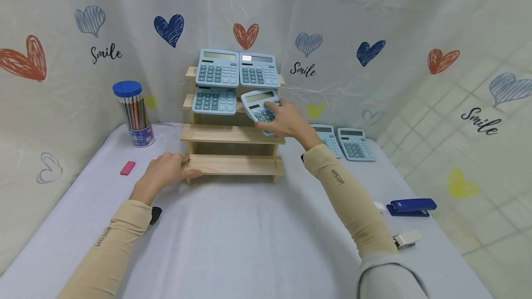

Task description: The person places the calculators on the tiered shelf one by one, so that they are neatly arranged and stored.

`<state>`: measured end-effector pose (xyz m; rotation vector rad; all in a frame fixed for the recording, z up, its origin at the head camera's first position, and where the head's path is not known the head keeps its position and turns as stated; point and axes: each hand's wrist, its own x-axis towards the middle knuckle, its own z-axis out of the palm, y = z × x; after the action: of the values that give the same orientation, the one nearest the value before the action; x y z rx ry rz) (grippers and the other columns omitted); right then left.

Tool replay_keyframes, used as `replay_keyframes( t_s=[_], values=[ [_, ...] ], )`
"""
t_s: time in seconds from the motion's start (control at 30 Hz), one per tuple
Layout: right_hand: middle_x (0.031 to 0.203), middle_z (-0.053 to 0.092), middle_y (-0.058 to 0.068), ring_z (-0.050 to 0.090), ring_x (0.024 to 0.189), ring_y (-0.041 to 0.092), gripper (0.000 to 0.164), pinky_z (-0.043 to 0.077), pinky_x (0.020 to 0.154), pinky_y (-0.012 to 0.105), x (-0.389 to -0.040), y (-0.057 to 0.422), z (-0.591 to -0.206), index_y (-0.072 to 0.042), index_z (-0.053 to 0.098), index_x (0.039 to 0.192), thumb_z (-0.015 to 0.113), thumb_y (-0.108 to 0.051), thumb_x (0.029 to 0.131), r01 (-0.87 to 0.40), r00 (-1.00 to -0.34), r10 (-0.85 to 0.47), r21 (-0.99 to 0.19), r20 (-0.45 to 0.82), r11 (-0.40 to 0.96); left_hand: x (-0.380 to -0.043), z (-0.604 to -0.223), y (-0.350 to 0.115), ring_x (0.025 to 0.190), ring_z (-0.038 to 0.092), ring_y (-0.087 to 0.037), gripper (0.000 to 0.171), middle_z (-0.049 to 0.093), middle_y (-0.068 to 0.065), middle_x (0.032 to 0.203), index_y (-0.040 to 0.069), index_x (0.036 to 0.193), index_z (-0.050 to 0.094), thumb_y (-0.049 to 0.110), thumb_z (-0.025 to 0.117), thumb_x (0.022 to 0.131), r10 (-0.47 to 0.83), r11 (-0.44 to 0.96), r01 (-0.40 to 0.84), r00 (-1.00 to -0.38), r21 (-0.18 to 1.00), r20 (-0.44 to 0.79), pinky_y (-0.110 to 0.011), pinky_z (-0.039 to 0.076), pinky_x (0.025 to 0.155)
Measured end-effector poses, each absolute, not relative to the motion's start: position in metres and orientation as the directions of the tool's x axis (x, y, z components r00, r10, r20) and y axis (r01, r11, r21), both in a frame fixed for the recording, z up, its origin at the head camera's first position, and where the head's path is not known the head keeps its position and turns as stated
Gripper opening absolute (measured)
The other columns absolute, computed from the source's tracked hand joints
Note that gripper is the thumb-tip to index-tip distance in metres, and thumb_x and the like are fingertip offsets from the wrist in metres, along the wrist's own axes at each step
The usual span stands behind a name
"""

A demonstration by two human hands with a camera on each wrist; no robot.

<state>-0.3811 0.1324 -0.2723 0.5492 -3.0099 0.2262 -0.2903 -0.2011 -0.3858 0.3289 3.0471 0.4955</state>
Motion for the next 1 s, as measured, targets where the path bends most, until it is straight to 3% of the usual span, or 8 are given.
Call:
replay_keyframes(
  t_s=[0.23, 0.43, 0.53, 0.8, 1.0],
  values=[
    [0.159, 0.028, 0.03, 0.036, 0.139, 0.049, 0.09, 0.031, 0.115, 0.06, -0.398, 0.118, -0.276, -0.023, 0.035, 0.156, 0.052, -0.075, 0.085, -0.333, -0.942, -0.318, -0.173, 0.108, 0.927, -0.29, -0.386, -0.201, 0.088, 0.06, -0.028, 0.086, 0.065, -0.032, 0.12, 0.0, 0.141, 0.055, 0.063, 0.07, 0.084, 0.209, 0.929, 0.191, -0.978, 0.317, -0.025, -0.05, 0.051, 0.072],
    [0.165, 0.021, 0.025, 0.014, 0.154, 0.047, 0.099, 0.012, 0.124, 0.059, -0.407, 0.105, -0.273, -0.019, 0.033, 0.158, 0.04, -0.085, 0.085, -0.289, -0.956, -0.275, -0.176, 0.1, 0.941, -0.291, -0.386, -0.201, 0.086, 0.059, -0.028, 0.087, 0.065, -0.033, 0.12, 0.0, 0.142, 0.054, 0.064, 0.069, 0.084, 0.207, 0.93, 0.189, -0.978, 0.316, -0.022, -0.049, 0.05, 0.071],
    [0.165, 0.023, 0.023, 0.01, 0.156, 0.045, 0.105, 0.007, 0.126, 0.058, -0.409, 0.1, -0.268, -0.017, 0.03, 0.159, 0.035, -0.089, 0.083, -0.28, -0.959, -0.27, -0.15, 0.079, 0.948, -0.291, -0.386, -0.201, 0.086, 0.059, -0.028, 0.086, 0.065, -0.033, 0.119, 0.0, 0.142, 0.054, 0.063, 0.07, 0.084, 0.207, 0.929, 0.191, -0.978, 0.317, -0.018, -0.048, 0.05, 0.069],
    [0.164, 0.021, 0.029, 0.009, 0.153, 0.053, 0.106, 0.016, 0.123, 0.061, -0.406, 0.102, -0.264, -0.019, 0.025, 0.161, 0.049, -0.084, 0.081, -0.288, -0.957, -0.288, -0.157, 0.027, 0.945, -0.291, -0.385, -0.201, 0.088, 0.06, -0.029, 0.086, 0.064, -0.034, 0.121, 0.0, 0.142, 0.054, 0.062, 0.07, 0.085, 0.204, 0.932, 0.186, -0.979, 0.311, -0.026, -0.051, 0.051, 0.071],
    [0.161, 0.021, 0.034, 0.011, 0.151, 0.056, 0.105, 0.021, 0.12, 0.064, -0.408, 0.103, -0.267, -0.019, 0.027, 0.16, 0.05, -0.084, 0.081, -0.302, -0.953, -0.299, -0.169, 0.044, 0.938, -0.291, -0.386, -0.2, 0.089, 0.06, -0.03, 0.086, 0.063, -0.034, 0.124, 0.0, 0.143, 0.053, 0.062, 0.07, 0.085, 0.202, 0.932, 0.183, -0.979, 0.313, -0.029, -0.053, 0.051, 0.074]
  ],
)
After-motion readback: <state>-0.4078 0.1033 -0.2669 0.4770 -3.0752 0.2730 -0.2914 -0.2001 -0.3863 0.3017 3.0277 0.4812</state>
